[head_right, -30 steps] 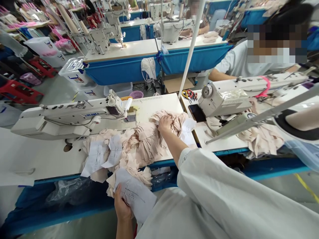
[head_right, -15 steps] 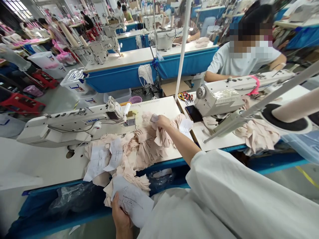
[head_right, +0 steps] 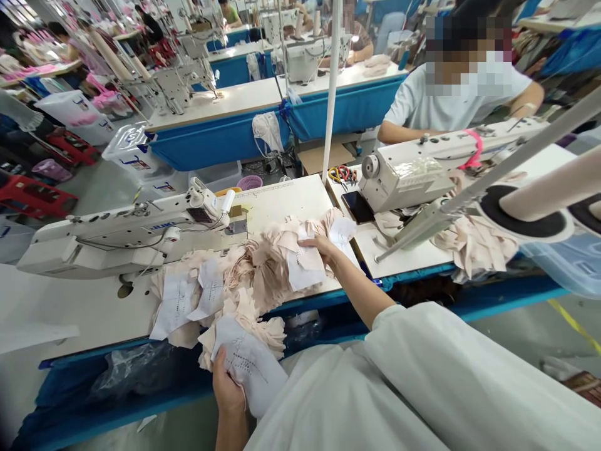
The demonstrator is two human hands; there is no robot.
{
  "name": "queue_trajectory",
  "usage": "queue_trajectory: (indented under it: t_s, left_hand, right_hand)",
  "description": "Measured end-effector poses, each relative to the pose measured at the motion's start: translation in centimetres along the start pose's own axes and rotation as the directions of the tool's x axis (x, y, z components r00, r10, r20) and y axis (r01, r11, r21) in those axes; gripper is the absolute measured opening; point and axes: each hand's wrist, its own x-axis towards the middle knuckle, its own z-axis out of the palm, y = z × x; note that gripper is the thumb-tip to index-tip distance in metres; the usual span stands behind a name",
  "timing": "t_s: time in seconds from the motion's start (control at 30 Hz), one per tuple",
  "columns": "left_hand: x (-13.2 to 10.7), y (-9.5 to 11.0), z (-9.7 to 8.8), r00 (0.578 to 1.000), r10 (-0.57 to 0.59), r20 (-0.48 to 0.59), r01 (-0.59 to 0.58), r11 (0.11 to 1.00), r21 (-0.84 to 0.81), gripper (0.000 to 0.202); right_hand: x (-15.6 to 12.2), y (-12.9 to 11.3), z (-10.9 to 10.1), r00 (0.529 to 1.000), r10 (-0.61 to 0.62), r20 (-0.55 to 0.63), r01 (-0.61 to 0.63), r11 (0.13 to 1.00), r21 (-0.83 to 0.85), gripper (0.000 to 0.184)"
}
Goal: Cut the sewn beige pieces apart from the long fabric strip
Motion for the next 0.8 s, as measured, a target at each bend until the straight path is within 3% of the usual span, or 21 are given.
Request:
queue_trajectory:
  t_s: [0.23,0.5,0.67,0.8]
  left_hand:
    - [-0.2,-0.3,0.4,0.999,0.020,0.036,-0.021,0.999,0.044,0.040]
    - [-0.5,-0.5,0.4,0.998,-0.017,0.056,0.014,0.999,0.040,0.045]
    - [-1.0,-0.4,0.5,0.997,-0.029,0.072,0.026,0.999,0.039,0.049]
    - [-0.6,-0.6,0.3,0.998,-0.022,0.066,0.020,0.999,0.037,0.049]
  right_hand:
    - [1.0,1.6,-1.0,0.996,0.067,-0.066,-0.073,0.994,-0.084,0.032]
    - [2.4,1.0,-1.2,0.991,-0.106,-0.084,0.074,0.943,-0.324,0.037]
    - [2.8,-0.1,-1.5,0.949,-0.279,-0.144,0.137,0.782,-0.608,0.044]
    - [1.1,-0.5,0.2,0.863,-0.477,-0.170,0.168,0.587,-0.792,0.062]
